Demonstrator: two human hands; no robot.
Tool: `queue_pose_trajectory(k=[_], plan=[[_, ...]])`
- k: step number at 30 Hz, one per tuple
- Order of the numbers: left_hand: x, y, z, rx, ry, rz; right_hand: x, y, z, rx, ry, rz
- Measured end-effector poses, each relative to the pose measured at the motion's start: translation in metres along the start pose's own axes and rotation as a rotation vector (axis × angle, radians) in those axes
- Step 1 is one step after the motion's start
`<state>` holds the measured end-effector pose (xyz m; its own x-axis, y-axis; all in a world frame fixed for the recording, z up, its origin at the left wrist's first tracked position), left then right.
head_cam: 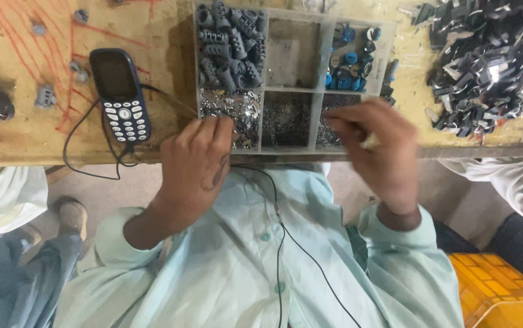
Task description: The person sits at a workbench and assembles small electrical components by hand, taking plastic and metal parts from a compartmented parts box, fitting them together, and placing finished pieces aside. The person repeats this assembly cycle with different parts throughout the episode.
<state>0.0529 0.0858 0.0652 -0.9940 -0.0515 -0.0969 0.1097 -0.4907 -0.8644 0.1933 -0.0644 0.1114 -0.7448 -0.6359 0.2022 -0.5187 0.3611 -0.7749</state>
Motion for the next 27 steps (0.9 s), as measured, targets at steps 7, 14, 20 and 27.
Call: queue_pose_trajectory(k=[7,14,20,27], plan=[[0.012,-0.013,-0.004,0.199,-0.005,0.182,-0.006,0.082,-0.025,0.398,-0.318,-0.159],[-0.002,0.009,0.003,-0.079,0.005,0.016,-0.006,0.063,-0.015,0.137,-0.149,-0.137],[0.000,0.005,0.003,-0.044,0.057,0.031,-0.006,0.063,-0.013,0.144,-0.096,-0.077],[-0.001,0.010,0.002,-0.064,0.047,0.009,-0.003,0.055,-0.010,-0.001,-0.103,-0.069]])
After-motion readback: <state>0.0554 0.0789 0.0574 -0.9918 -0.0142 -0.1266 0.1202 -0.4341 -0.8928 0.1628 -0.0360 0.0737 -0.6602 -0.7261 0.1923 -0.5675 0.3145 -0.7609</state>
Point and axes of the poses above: each hand's wrist, its own x-axis away from the middle knuckle, its own y-axis out of the palm, z = x × y, the point moved 10 cm from there along -x, towards the middle knuckle, and after that the axes turned 15 degrees about y, right-handed, at the moved point
